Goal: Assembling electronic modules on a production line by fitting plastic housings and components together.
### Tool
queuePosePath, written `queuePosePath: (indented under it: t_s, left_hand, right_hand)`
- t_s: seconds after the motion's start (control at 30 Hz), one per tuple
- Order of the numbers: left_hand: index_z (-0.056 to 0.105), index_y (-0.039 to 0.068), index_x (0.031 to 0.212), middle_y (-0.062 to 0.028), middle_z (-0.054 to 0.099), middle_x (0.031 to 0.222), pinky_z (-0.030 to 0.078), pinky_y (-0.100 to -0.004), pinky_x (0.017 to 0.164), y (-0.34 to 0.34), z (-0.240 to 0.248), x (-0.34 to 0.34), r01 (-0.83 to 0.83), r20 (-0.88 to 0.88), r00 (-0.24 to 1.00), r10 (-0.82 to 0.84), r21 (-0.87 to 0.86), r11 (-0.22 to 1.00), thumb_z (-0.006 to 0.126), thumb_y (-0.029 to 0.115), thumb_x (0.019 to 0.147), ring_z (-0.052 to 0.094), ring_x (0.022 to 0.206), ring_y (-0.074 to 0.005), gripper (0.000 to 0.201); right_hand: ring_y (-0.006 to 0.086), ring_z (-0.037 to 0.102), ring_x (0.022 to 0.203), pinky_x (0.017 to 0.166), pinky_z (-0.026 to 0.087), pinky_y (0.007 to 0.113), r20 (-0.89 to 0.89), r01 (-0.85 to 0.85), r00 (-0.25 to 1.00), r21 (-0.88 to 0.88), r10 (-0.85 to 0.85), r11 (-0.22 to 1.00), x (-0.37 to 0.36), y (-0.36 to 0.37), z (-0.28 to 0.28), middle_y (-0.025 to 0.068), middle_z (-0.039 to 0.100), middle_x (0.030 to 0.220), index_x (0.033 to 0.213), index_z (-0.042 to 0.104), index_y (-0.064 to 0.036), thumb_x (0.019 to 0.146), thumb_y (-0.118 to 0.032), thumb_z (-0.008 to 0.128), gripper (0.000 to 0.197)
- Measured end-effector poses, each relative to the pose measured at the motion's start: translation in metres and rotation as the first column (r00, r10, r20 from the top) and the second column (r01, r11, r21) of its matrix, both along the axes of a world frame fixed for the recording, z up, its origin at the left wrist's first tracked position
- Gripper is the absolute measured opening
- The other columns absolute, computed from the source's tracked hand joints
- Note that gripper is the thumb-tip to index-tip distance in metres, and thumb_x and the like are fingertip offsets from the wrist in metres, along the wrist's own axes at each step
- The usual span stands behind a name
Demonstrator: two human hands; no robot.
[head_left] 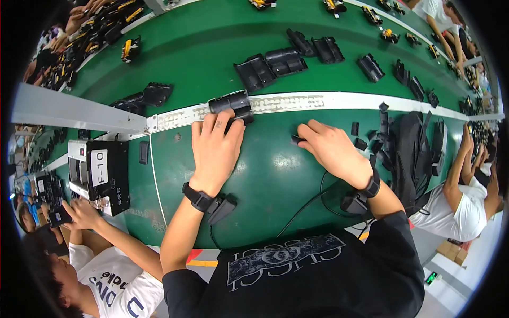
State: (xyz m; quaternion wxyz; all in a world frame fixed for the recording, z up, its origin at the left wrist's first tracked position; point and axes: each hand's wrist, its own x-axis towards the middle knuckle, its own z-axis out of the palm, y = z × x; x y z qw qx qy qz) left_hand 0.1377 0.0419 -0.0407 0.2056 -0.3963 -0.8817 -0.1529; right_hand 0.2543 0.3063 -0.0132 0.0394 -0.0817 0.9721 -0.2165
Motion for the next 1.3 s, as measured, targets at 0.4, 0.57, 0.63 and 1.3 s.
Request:
queuePosePath:
  t_s: [0.4,0.57,0.63,1.3]
  left_hand:
    - [0.076,0.013,0.121,-0.0003,0.069,0.130,0.046,-0.0359,0.084,0.003,-0.009,-0.010,0.015,0.014,1.000,-0.014,-0.057,0.998,0.077,0.012,0.090,0.063,0.104,-0.0224,0.031]
    - [0.059,0.013,0.148,-0.0066,0.063,0.146,0.048,-0.0424,0.098,-0.004,0.014,-0.045,-0.044,0.038,0.998,0.046,-0.044,0.998,0.072,0.007,0.091,0.062,0.121,-0.0288,0.059]
    - [0.058,0.015,0.151,-0.0077,0.062,0.147,0.047,-0.0461,0.102,-0.023,0.017,-0.057,-0.186,-0.022,0.982,0.185,-0.083,0.979,0.071,0.007,0.091,0.060,0.125,-0.0301,0.062]
    - [0.077,0.014,0.104,0.0017,0.069,0.119,0.039,-0.0478,0.104,-0.024,0.016,-0.001,0.032,0.117,0.992,-0.039,0.057,0.998,0.086,0.018,0.085,0.056,0.120,-0.0280,0.022]
  right_hand:
    - [0.0392,0.065,0.086,0.072,0.053,0.050,-0.097,-0.072,0.993,-0.013,0.070,0.997,-0.002,-0.005,-0.004,0.0129,0.059,0.093,0.106,0.055,-0.0072,0.096,-0.016,0.075,0.024]
    - [0.0399,0.064,0.086,0.071,0.053,0.051,-0.094,-0.042,0.995,-0.012,0.040,0.999,0.001,-0.002,-0.005,0.0130,0.059,0.093,0.105,0.055,-0.0075,0.096,-0.016,0.075,0.023]
    - [0.0403,0.064,0.085,0.071,0.052,0.051,-0.077,-0.015,0.997,-0.031,0.013,0.999,0.004,-0.003,-0.008,0.0130,0.059,0.093,0.104,0.055,-0.0076,0.096,-0.016,0.075,0.023]
    - [0.0354,0.066,0.086,0.073,0.054,0.048,-0.184,-0.078,0.981,-0.063,0.066,0.995,-0.009,-0.006,0.008,0.0100,0.059,0.094,0.102,0.064,-0.0085,0.095,-0.016,0.076,0.016]
